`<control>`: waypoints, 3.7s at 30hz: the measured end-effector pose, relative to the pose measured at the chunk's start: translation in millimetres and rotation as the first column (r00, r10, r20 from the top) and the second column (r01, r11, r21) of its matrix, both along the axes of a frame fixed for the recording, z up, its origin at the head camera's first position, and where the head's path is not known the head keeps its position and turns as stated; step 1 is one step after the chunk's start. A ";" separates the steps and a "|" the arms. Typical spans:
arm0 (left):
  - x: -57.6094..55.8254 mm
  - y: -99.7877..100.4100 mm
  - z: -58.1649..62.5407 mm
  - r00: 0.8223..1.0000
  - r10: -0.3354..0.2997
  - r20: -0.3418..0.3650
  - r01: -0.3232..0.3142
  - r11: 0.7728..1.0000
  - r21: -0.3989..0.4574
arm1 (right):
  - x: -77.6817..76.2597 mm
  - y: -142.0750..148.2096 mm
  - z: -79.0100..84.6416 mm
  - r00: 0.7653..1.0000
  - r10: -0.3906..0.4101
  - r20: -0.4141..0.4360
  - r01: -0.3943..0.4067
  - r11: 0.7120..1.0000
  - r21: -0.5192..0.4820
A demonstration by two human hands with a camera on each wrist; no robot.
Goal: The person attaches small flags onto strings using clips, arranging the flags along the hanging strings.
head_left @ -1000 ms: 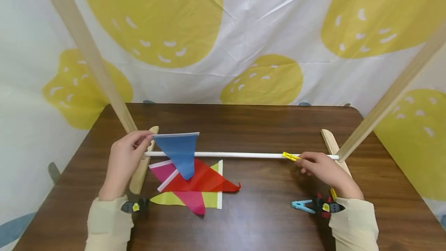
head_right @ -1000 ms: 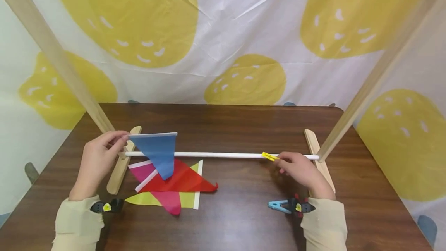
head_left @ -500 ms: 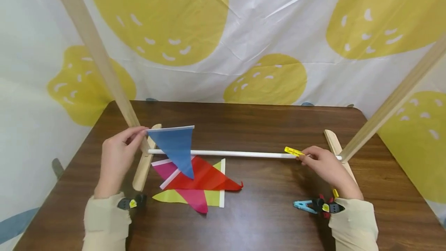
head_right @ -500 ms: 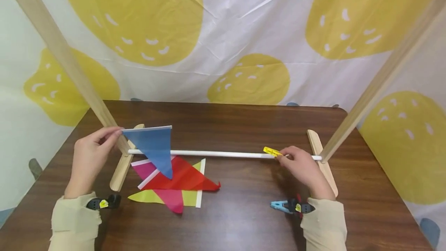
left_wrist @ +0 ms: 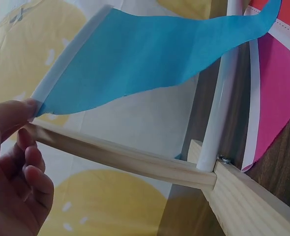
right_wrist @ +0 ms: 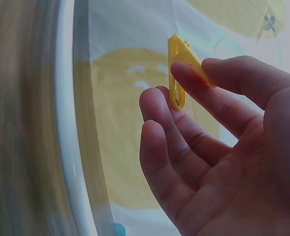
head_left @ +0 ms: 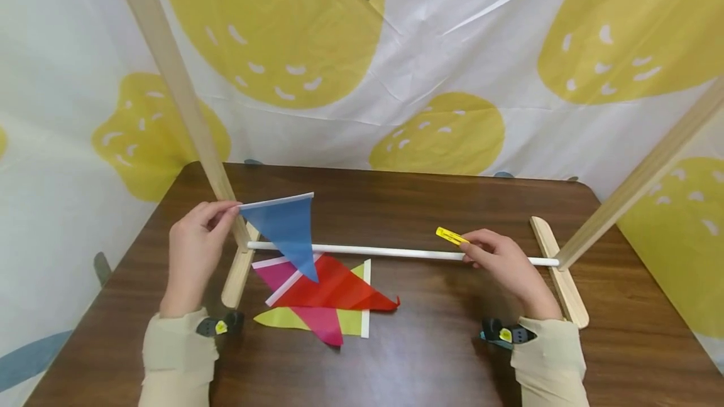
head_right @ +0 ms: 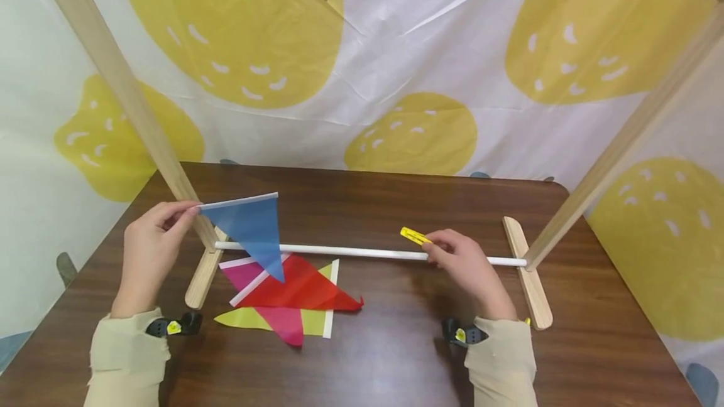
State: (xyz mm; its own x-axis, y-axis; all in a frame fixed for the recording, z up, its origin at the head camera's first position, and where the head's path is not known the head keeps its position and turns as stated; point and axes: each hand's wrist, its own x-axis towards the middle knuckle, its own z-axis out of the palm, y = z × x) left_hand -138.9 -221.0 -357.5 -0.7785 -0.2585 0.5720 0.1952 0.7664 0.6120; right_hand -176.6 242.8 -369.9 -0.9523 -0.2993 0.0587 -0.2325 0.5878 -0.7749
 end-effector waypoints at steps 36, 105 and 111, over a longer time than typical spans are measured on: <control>-4.5 3.0 4.1 0.998 0.007 -0.066 -0.001 0.996 0.091 | -7.0 -8.3 1.3 0.998 -0.053 0.040 0.054 0.998 -0.031; -20.7 -1.8 74.3 0.991 -0.098 -0.087 0.117 0.959 0.257 | -35.6 -104.7 121.6 0.809 0.245 -0.535 -0.144 0.964 0.224; -22.5 0.4 81.1 0.985 -0.064 -0.159 0.105 0.960 0.260 | -37.8 -112.5 139.2 0.790 0.263 -0.554 -0.147 0.958 0.245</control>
State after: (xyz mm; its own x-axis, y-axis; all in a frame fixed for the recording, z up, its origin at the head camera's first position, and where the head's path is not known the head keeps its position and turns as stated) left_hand -161.4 -220.6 -276.4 -0.7165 -0.3537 0.6013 0.3554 0.5565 0.7510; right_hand -214.4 130.3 -230.6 -0.6737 -0.5436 0.5007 -0.7311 0.5890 -0.3443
